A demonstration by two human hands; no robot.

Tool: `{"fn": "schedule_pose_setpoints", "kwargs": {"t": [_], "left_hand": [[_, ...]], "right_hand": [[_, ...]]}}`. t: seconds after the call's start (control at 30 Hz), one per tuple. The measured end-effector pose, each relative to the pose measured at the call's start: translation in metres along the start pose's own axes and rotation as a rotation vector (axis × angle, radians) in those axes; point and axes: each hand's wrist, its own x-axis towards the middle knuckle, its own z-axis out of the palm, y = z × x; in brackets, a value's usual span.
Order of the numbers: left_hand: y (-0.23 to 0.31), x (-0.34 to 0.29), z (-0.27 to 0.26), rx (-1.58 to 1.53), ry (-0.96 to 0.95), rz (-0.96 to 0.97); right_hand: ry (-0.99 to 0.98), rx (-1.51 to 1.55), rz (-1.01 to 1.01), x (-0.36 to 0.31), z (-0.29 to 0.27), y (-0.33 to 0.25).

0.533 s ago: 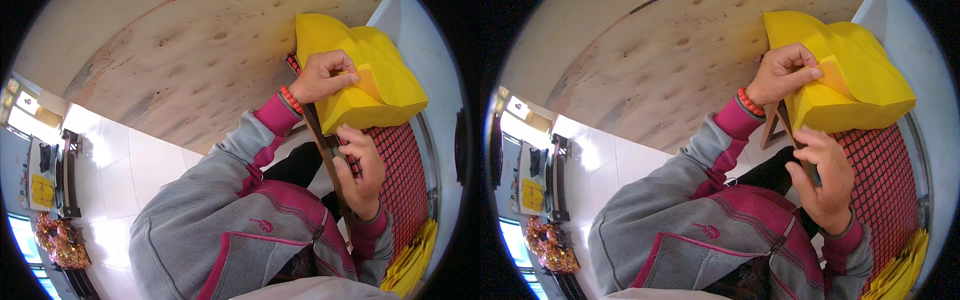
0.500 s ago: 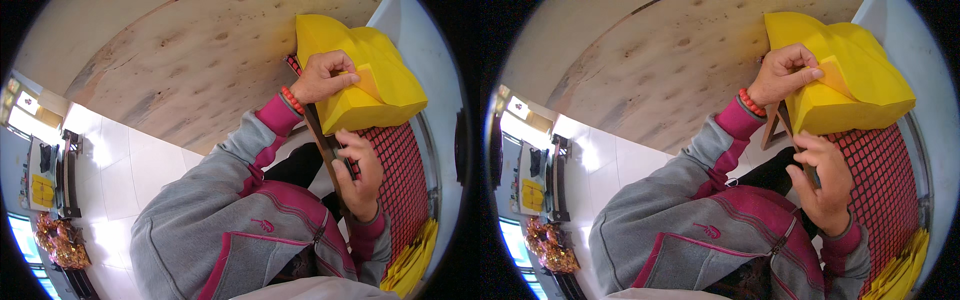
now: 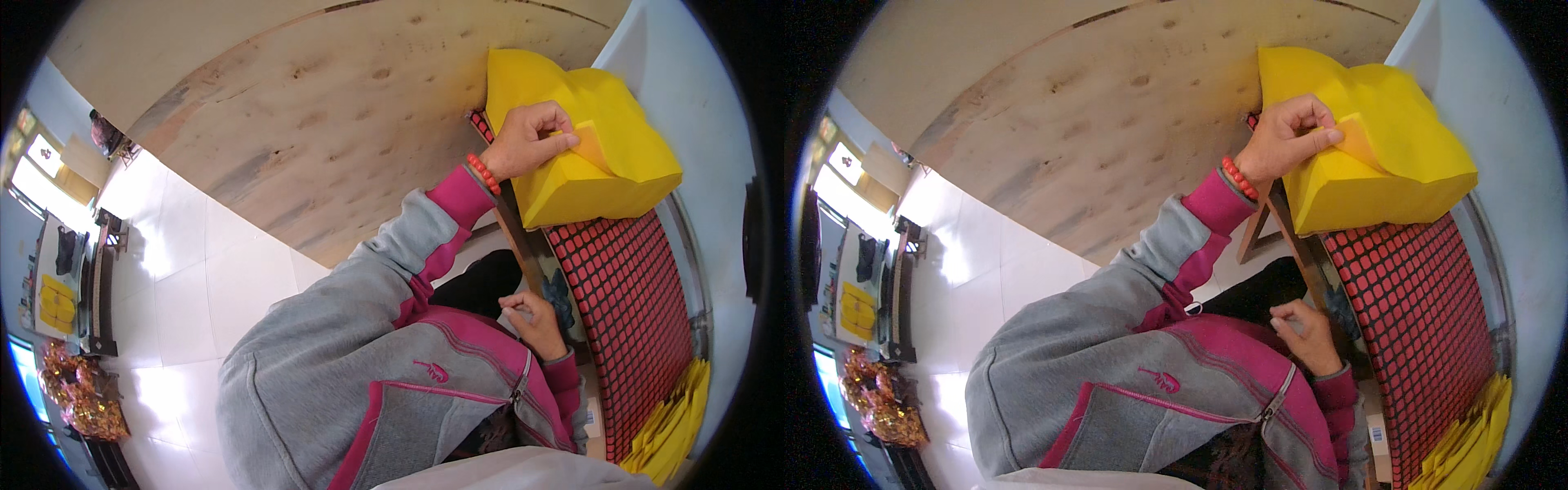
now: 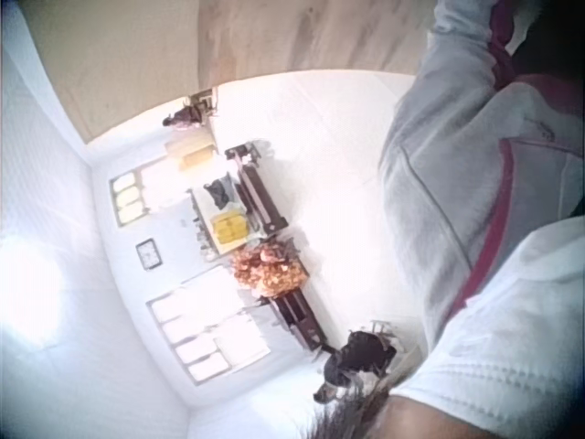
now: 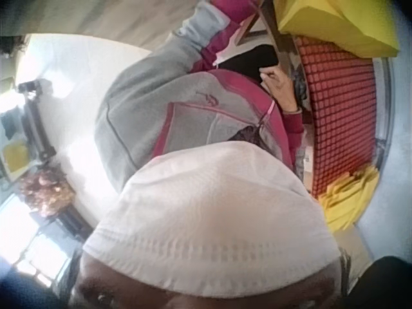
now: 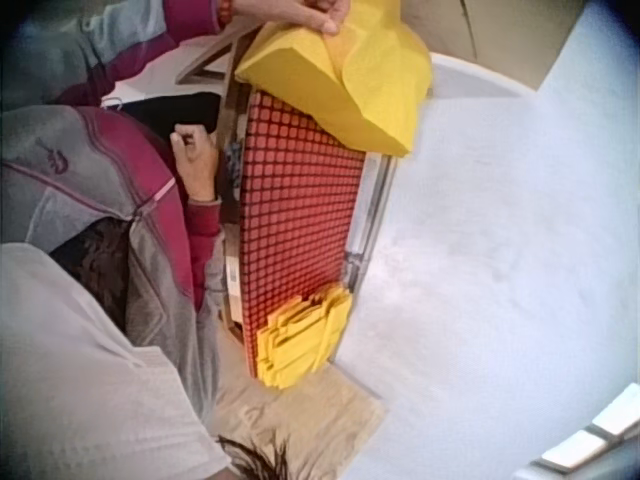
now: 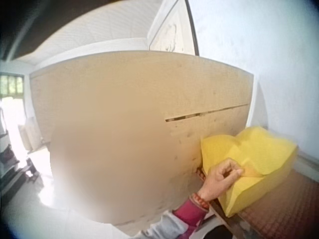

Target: The person folds yellow paper sheets by hand on a patterned table, pressing creases and stacking the folded pieces. The person handles the paper one at a time, aligning edges and smoothing folds before placing each finished sheet into a growing stack.

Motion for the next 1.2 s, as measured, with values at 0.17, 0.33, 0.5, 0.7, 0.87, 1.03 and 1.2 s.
{"fn": "schedule_pose_setpoints", "kwargs": {"t": [0.17,0.33,0.5,0.7,0.87,1.03,1.2], "left_hand": [[0.001,0.002,0.001,-0.067,0.003,0.031],[0.004,0.001,0.0,-0.087,-0.004,0.02],[0.004,0.001,-0.002,-0.067,-0.021,0.027],[0.007,0.003,-0.002,-0.058,-0.019,0.085],[0.008,0.001,0.0,-0.024,0.011,0.038],[0.004,0.001,0.004,-0.083,0.036,0.005],[0.004,-0.003,-0.002,-0.008,0.008,-0.022]], "right_hand": [[-0.07,0.088,0.074,-0.005,0.011,0.011],[-0.076,0.101,0.054,-0.005,0.016,0.011],[-0.075,0.088,0.059,-0.006,0.025,0.014],[-0.052,0.172,0.066,-0.008,0.03,0.019],[-0.032,0.2,0.079,-0.009,0.028,0.027],[0.06,0.253,0.077,-0.01,0.021,0.038],[0.143,0.273,0.084,-0.01,0.011,0.046]]}}
